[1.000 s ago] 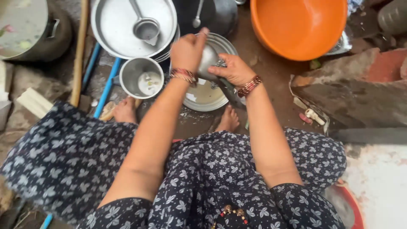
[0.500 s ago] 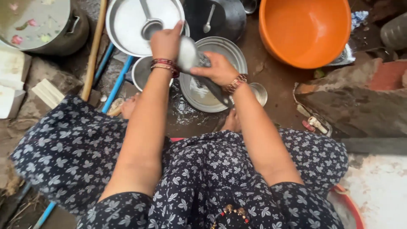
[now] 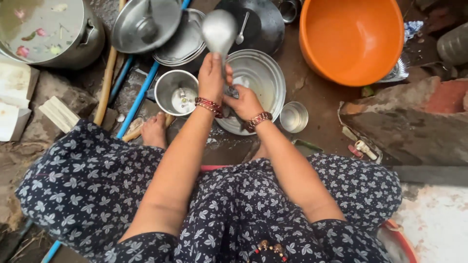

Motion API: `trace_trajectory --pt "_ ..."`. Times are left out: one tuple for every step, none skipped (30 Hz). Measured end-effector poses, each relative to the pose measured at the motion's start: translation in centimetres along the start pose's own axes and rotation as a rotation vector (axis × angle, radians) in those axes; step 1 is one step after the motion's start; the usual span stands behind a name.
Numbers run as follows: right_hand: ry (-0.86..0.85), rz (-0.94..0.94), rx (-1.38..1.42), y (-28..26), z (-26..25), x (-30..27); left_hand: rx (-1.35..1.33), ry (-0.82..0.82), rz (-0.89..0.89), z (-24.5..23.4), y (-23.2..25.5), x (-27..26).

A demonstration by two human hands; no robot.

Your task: Washing various metal plates, bowls, and a large black pan on the floor.

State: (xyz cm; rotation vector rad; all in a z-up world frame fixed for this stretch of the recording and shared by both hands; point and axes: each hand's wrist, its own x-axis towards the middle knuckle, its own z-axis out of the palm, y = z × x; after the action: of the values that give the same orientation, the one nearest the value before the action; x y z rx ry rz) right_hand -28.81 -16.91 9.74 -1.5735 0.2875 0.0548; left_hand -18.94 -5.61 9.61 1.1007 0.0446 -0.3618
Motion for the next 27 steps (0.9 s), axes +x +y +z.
trace_trajectory --pt "-0.033 -0.066 -0.227 0.3 -0.7 -0.2 0.030 -0.005 -0.012 -0.7 -0.1 -0.1" --pt "-0.072 -0.138 -0.455 0.5 -1.4 -0.1 0.059 -0.005 -0.018 -1.4 0.0 0.0" --pt "-0.078 -0.143 -0.457 -0.2 -2.3 0.0 0.057 -0.001 -0.011 -1.6 0.3 0.4" --pt "0.183 -0.127 -0.512 -0.5 -2.9 -0.1 0.306 0.010 -0.090 -2.3 0.6 0.4" --pt "0.445 -0.111 -0.561 -0.7 -3.5 -0.3 0.554 0.020 -0.172 -3.1 0.7 0.3" --pt "0.433 -0.103 -0.554 -2.6 -2.9 -0.4 0.559 0.032 -0.180 -3.0 0.1 -0.4" --pt "0.466 -0.226 -0.535 -4.5 -2.3 -0.4 0.711 -0.035 -0.139 -2.8 -0.6 -0.9" --pt "0.508 -0.352 -0.512 -6.6 -1.9 -0.4 0.864 -0.114 -0.093 -2.3 -1.2 -1.3" --pt "0.507 -0.346 -0.505 -6.4 -1.0 -0.7 0.871 -0.113 -0.099 -2.6 -3.6 -1.5" --pt "0.476 -0.510 -0.644 -6.5 -0.4 -0.8 1.090 -0.157 0.130 -2.4 -6.0 -1.3" --pt "0.439 -0.673 -0.782 -6.7 0.1 -0.8 1.299 -0.203 0.368 -2.2 -8.4 -1.0" --pt "0.440 -0.676 -0.789 -6.8 -0.3 -0.2 1.292 -0.204 0.373 -1.3 -6.3 -2.1" --pt "0.460 -0.762 -0.884 -6.9 -0.6 0.3 1.216 -0.232 0.394 -0.5 -4.4 -3.2" --pt "0.470 -0.835 -0.972 -6.4 -0.6 0.2 1.145 -0.260 0.397 -0.2 -2.6 -5.1" --pt "0.463 -0.824 -0.974 -5.7 -1.8 1.3 1.143 -0.261 0.384 0.8 -1.2 -5.9" --pt "0.523 -0.672 -0.782 -4.9 -2.8 2.3 1.196 -0.326 0.352 1.5 0.4 -6.6" --pt "0.575 -0.518 -0.590 -4.1 -3.8 3.4 1.247 -0.391 0.318 2.3 2.1 -7.3" --pt "0.584 -0.510 -0.583 -3.5 -5.6 4.2 1.256 -0.402 0.314 2.0 1.3 -7.3" --pt "0.585 -0.140 -0.035 -2.9 -7.5 4.9 1.200 -0.428 0.421 1.7 0.5 -7.3" --pt "0.541 0.232 0.510 -2.2 -9.5 5.4 1.139 -0.460 0.523 1.5 -0.4 -7.4" --pt "0.553 0.238 0.521 -3.1 -8.4 4.3 1.145 -0.476 0.516 1.3 -0.2 -7.2" --pt "0.488 0.231 0.734 -4.3 -7.7 3.4 0.953 -0.469 0.229 1.4 -0.1 -6.8" --pt "0.419 0.221 0.945 -5.4 -7.0 2.5 0.757 -0.453 -0.054 1.5 0.0 -6.3" --pt "0.437 0.226 0.955 -2.4 -7.6 3.4 0.762 -0.468 -0.069 0.9 -0.5 -5.8" --pt "0.383 0.163 0.953 0.8 -8.3 4.3 0.671 -0.435 -0.194 0.4 -0.9 -5.3" --pt "0.328 0.102 0.950 3.9 -8.7 4.9 0.581 -0.396 -0.318 -0.3 -1.4 -5.0" --pt "0.345 0.109 0.959 3.3 -7.7 4.0 0.587 -0.406 -0.335 -0.7 -1.4 -5.4"
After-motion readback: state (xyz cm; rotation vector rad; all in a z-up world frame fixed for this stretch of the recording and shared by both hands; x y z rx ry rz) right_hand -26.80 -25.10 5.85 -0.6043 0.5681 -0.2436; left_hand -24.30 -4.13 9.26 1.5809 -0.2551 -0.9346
